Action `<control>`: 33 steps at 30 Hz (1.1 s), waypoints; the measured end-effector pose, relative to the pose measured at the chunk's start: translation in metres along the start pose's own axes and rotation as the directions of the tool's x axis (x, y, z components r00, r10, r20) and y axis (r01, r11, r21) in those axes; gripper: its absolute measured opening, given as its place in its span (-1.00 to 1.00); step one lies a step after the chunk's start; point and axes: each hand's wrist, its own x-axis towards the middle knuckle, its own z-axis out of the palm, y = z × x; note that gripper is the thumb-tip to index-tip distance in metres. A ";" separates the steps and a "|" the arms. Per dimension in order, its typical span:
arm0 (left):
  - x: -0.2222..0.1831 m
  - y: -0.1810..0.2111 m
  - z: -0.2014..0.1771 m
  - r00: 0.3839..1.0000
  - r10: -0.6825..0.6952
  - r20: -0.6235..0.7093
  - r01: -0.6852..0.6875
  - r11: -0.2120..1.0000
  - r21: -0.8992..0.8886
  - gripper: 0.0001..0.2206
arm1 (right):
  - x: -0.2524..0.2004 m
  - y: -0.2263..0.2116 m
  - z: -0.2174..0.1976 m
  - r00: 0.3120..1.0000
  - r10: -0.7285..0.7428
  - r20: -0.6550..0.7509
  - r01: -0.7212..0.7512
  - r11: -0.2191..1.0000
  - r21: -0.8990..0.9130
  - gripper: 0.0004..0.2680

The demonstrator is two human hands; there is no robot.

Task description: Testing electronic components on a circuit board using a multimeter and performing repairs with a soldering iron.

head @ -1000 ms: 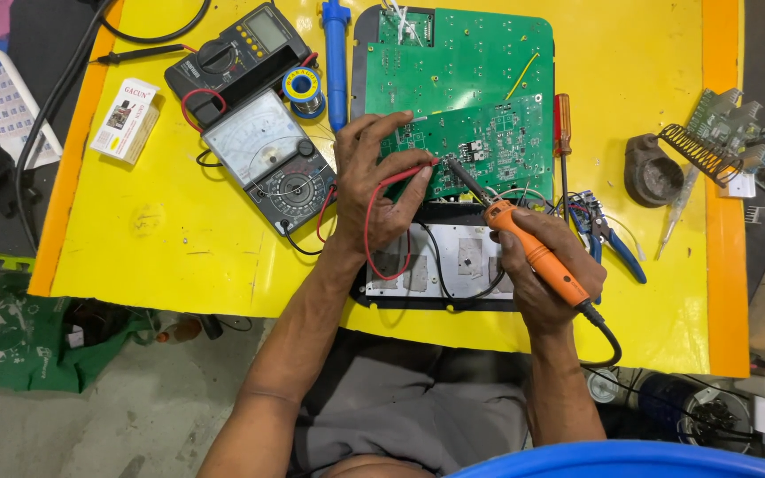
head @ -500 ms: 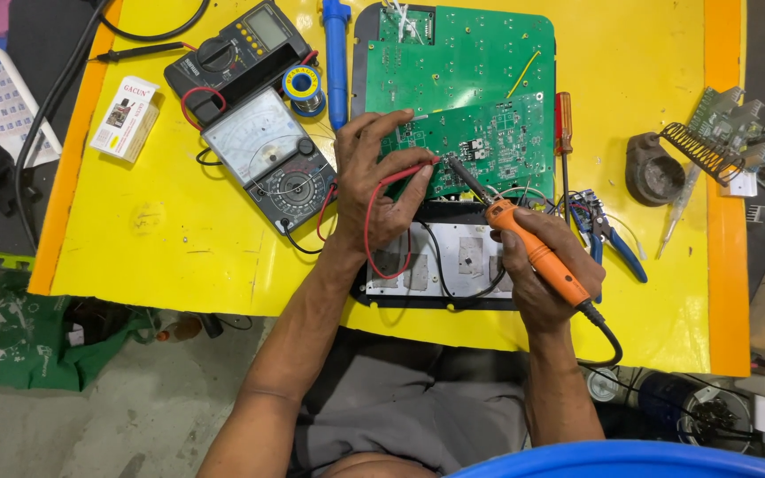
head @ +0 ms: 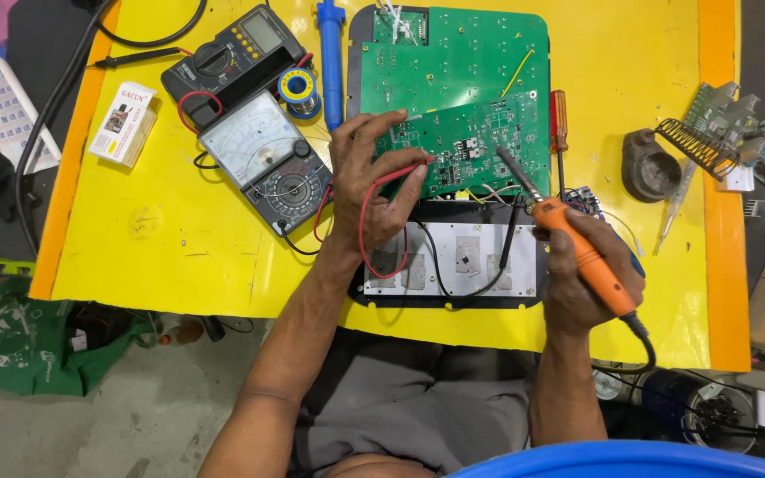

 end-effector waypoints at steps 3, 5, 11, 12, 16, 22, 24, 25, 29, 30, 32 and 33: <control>0.005 0.006 -0.005 0.997 0.046 0.063 -0.054 0.991 0.119 -0.95 | 0.002 -0.009 -0.012 0.978 0.126 -0.169 -0.149 0.980 -0.129 -0.84; 0.008 0.011 -0.008 0.996 0.049 0.075 -0.056 0.993 0.102 -0.95 | 0.012 -0.004 -0.035 0.958 0.108 -0.265 -0.156 0.973 -0.169 -0.88; 0.011 0.019 -0.008 0.994 0.042 0.098 -0.050 0.996 0.076 -0.94 | 0.029 0.025 -0.110 0.855 -0.100 -0.509 -0.125 0.913 -0.388 -0.86; 0.011 0.020 -0.008 0.995 0.041 0.094 -0.049 0.996 0.079 -0.94 | 0.029 0.030 -0.121 0.847 -0.109 -0.520 -0.128 0.908 -0.399 -0.83; 0.009 0.017 -0.005 0.993 0.057 0.099 -0.065 0.995 0.073 -0.92 | 0.027 0.041 -0.138 0.838 -0.090 -0.538 -0.162 0.901 -0.402 -0.82; 0.007 0.011 -0.004 0.992 0.071 0.103 -0.081 0.992 0.099 -0.93 | 0.037 0.035 -0.120 0.894 -0.079 -0.441 -0.148 0.877 -0.457 -0.82; 0.006 0.009 -0.004 0.993 0.071 0.094 -0.080 0.992 0.097 -0.92 | 0.038 0.042 -0.121 0.907 0.010 -0.420 -0.188 0.904 -0.384 -0.79; 0.006 0.009 -0.003 0.993 0.067 0.096 -0.077 0.992 0.104 -0.92 | 0.037 0.047 -0.122 0.908 0.018 -0.419 -0.192 0.905 -0.379 -0.79; 0.005 0.009 -0.005 0.992 0.081 0.099 -0.092 0.990 0.110 -0.93 | 0.038 0.050 -0.117 0.816 0.458 -0.352 -0.498 0.867 -0.026 -0.68; 0.006 0.010 -0.005 0.992 0.081 0.102 -0.092 0.990 0.108 -0.93 | 0.040 0.047 -0.114 0.710 0.587 -0.390 -0.645 0.764 -0.023 -0.55; 0.004 0.011 -0.005 0.993 0.064 0.102 -0.076 0.991 0.114 -0.93 | 0.037 0.024 -0.100 0.678 0.617 -0.399 -0.687 0.725 -0.045 -0.70; 0.005 0.011 -0.005 0.993 0.052 0.103 -0.064 0.991 0.116 -0.94 | 0.036 0.014 -0.092 0.646 0.642 -0.413 -0.724 0.686 -0.067 -0.85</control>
